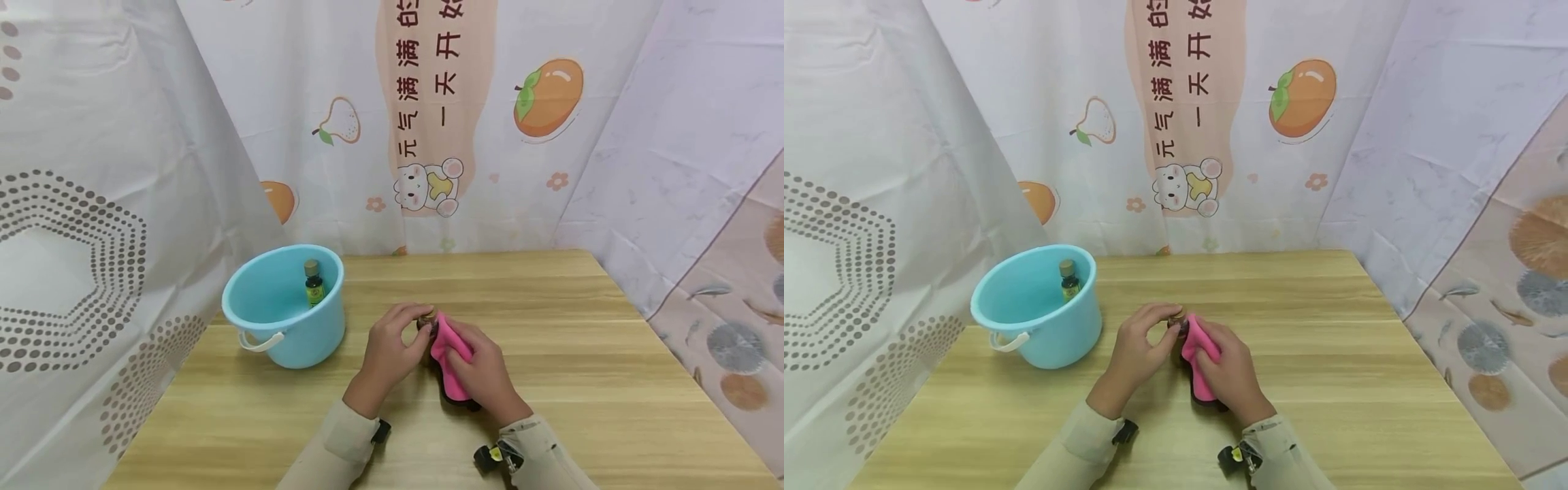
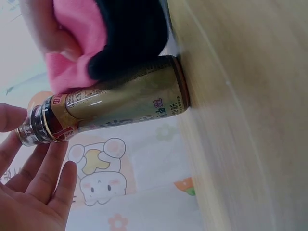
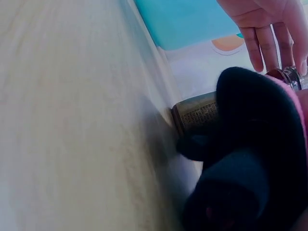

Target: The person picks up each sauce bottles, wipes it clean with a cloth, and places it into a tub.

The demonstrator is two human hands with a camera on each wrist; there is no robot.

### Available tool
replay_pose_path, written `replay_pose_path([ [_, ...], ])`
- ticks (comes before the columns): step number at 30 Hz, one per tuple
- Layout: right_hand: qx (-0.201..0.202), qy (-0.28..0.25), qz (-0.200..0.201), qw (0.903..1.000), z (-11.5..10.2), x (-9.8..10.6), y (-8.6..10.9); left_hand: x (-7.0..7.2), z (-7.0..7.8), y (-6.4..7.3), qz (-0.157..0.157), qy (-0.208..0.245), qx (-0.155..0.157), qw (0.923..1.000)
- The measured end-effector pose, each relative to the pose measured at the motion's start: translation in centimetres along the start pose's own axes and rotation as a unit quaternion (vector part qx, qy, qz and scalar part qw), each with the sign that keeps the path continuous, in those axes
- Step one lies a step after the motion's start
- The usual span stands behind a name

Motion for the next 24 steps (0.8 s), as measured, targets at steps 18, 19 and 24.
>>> replay_pose_path([
  [18,-0.064,0.042,-0.080,0.9938,1.2,-1.3,0.3,-0.2,-0.4,0.0,0.004,-0.007,0.019,0.9998],
  [19,-0.062,0.043,-0.083,0.9937,1.2,-1.4,0.3,-0.2,-0.4,0.0,0.007,-0.009,0.016,0.9998],
  [24,-0.061,0.039,-0.089,0.9934,1.1,-1.5,0.2,-0.1,-0.4,0.0,0.015,-0.013,0.015,0.9997],
])
Point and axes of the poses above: each hand's wrist, its own y-axis away from the middle knuckle, its own x-axis out of the back of the hand, z = x × y, the point moved 10 cm from there along -y, towards the middle knuckle, and after that the axes turned 6 degrees about -z, right-handed, at the moved point
